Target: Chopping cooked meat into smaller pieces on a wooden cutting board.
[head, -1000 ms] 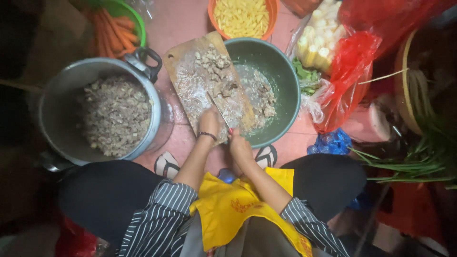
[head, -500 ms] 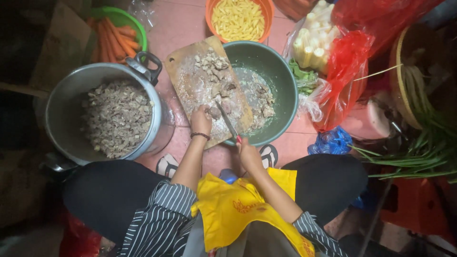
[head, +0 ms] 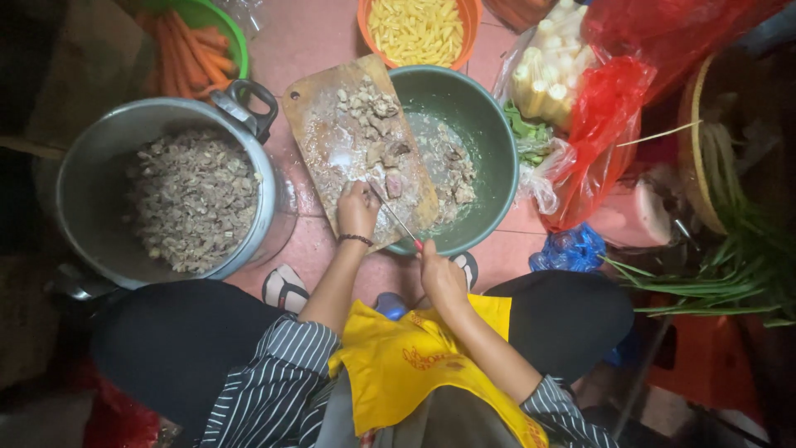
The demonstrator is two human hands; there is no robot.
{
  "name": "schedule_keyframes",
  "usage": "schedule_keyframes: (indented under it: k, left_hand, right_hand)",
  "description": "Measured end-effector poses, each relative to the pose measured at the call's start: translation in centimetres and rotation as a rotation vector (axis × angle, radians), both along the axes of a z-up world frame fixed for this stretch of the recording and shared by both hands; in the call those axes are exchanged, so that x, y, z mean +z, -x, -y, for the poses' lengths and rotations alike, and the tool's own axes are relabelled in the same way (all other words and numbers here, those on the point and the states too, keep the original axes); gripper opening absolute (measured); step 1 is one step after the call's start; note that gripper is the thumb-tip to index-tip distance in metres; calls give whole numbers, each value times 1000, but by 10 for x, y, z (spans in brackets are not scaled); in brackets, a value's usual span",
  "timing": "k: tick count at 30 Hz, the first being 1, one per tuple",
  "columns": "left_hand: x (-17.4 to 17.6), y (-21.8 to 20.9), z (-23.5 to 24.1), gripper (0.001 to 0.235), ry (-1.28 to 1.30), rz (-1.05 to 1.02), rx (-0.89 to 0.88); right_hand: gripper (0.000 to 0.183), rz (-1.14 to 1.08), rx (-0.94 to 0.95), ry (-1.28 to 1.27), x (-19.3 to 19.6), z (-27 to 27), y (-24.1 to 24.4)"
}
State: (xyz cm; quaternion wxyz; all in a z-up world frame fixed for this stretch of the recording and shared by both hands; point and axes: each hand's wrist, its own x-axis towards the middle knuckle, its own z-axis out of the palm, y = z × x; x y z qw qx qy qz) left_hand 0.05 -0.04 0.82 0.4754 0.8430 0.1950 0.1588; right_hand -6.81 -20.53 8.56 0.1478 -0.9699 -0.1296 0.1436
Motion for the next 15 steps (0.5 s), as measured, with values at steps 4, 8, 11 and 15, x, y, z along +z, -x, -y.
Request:
schedule_keyframes:
  k: [4,8,11,15]
  left_hand:
    - [-6,-4,-3,19,-25,-54,-14]
    - [0,-9,-4,22,-87,-147,-35]
    - [1,-10,-3,23,-86,-146,-36]
    - [-4,-10,-3,24,-77,-104,-28]
  right_hand:
    - [25,-51,20,-42,-16,-5,-12]
    - [26,-119,-26,-77,-38,-30,-39]
    - [28,-99,-36,-193,-56,-49,-61]
    - [30,-79,-8,-244,-56,-39,-57]
